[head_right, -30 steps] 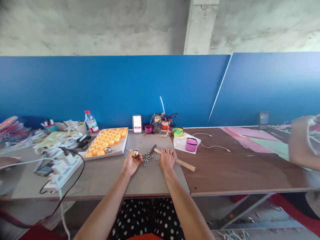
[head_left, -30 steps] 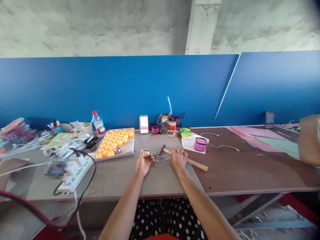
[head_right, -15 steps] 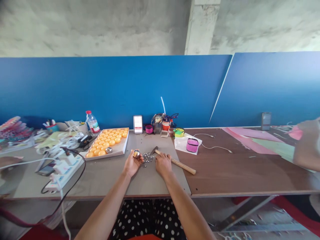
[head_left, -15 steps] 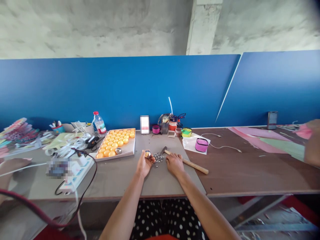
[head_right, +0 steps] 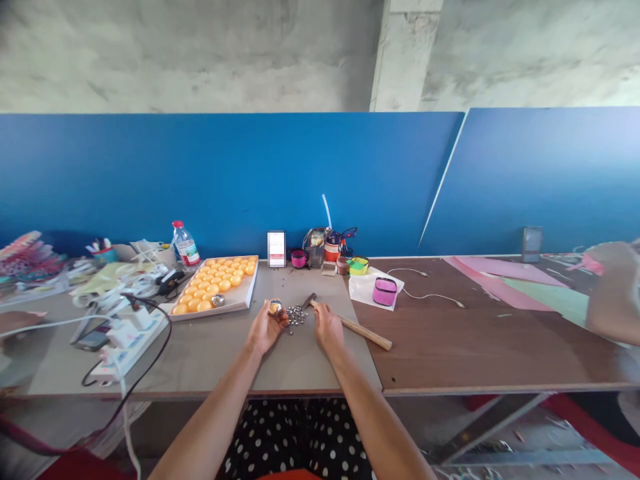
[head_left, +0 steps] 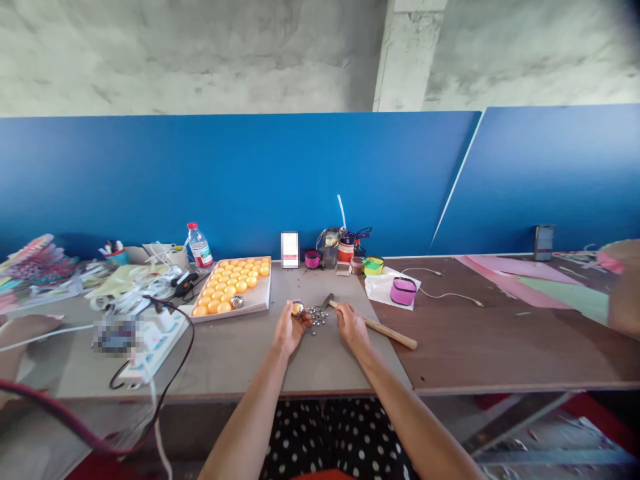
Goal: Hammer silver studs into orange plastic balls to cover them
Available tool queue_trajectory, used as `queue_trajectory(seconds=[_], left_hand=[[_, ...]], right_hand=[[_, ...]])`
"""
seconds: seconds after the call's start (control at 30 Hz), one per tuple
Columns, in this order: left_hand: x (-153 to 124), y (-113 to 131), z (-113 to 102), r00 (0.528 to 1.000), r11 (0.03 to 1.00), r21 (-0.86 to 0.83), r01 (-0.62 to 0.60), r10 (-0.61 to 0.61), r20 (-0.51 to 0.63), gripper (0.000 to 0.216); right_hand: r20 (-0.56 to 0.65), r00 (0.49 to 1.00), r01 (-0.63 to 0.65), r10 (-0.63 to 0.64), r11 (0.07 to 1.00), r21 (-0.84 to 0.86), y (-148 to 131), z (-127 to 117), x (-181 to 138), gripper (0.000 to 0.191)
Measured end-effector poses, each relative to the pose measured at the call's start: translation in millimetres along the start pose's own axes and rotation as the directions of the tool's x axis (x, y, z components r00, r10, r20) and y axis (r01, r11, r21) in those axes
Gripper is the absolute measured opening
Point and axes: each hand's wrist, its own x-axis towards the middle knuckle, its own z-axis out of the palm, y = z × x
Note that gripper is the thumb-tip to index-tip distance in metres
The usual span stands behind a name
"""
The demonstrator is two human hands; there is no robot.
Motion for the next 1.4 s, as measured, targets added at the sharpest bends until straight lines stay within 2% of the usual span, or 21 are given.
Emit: queue_trajectory(seconds=[0.1, 0.27, 0.33, 0.4, 0.47, 0.57, 0.63, 0.73, 0.87, 1.03, 1.2, 1.4], left_hand=[[1.3, -1.2, -1.0, 1.000, 1.000, -0.016, -0.019, 0.020, 0.018, 0.022], [0.9, -1.6, -0.8, 0.999, 0.999, -0.020, -0.048, 0.048, 0.017, 0.031], [1.1, -2.0, -0.9, 0.999, 0.999, -0.009, -0.051, 0.051, 0.002, 0.033], [1.4, -2.4, -1.2, 0.998, 0.999, 0.003, -0.055, 0.055, -0.006, 0.032], [1.2, -2.6, -1.4, 0.998, 0.998, 0.010, -0.057, 0.057, 0.005, 0.029], [-0.4, -2.1, -0.7, 0.997, 0.998, 0.036, -0.060, 0.058, 0.043, 0.021], [-1.7, -1.4, 0.1, 0.996, 0.996, 0.064, -0.061, 0.056, 0.070, 0.018], [-2.4, -0.8, 0.1, 0.995, 0.995, 0.094, -0.045, 0.037, 0.091, 0.017], [-0.9, -1.8, -1.7, 0.997, 0.994, 0.109, -0.030, 0.022, 0.073, 0.018], [-1.3, -4.3, 0.1, 0.997, 0.992, 0.121, -0.032, 0.024, 0.069, 0.019], [-3.3, -6.1, 3.4, 0.995, 0.988, 0.149, -0.040, 0.025, 0.100, 0.020], [-2.1, -9.3, 1.1, 0.990, 0.980, 0.192, -0.057, 0.030, 0.140, 0.025]], right_hand=[[0.013, 0.998, -0.057, 0.055, 0.992, 0.112, 3.6, 4.7, 1.4, 0.025], [-0.075, 0.987, -0.117, 0.142, 0.955, 0.273, -1.0, 6.7, 6.2, 0.023], [-0.051, 0.982, -0.155, 0.181, 0.932, 0.327, -4.3, 5.1, 8.7, 0.023], [0.021, 0.972, -0.224, 0.235, 0.891, 0.396, -7.5, 2.8, 11.6, 0.022], [0.113, 0.951, -0.306, 0.289, 0.815, 0.493, -11.0, -0.2, 14.9, 0.022], [0.224, 0.918, -0.389, 0.328, 0.630, 0.672, -19.0, -5.2, 20.2, 0.023], [0.300, 0.904, -0.420, 0.305, 0.501, 0.757, -26.3, -7.7, 23.2, 0.025], [0.370, 0.892, -0.450, 0.261, 0.412, 0.793, -36.7, -6.0, 25.9, 0.025], [0.383, 0.886, -0.460, 0.263, 0.378, 0.804, -42.7, 8.8, 26.8, 0.022], [0.341, 0.907, -0.418, 0.249, 0.415, 0.808, -42.5, 28.4, 23.9, 0.017], [0.348, 0.911, -0.407, 0.220, 0.358, 0.840, -45.6, 28.3, 18.7, 0.018], [0.352, 0.903, -0.424, 0.246, 0.381, 0.822, -48.4, 24.2, 15.9, 0.016]])
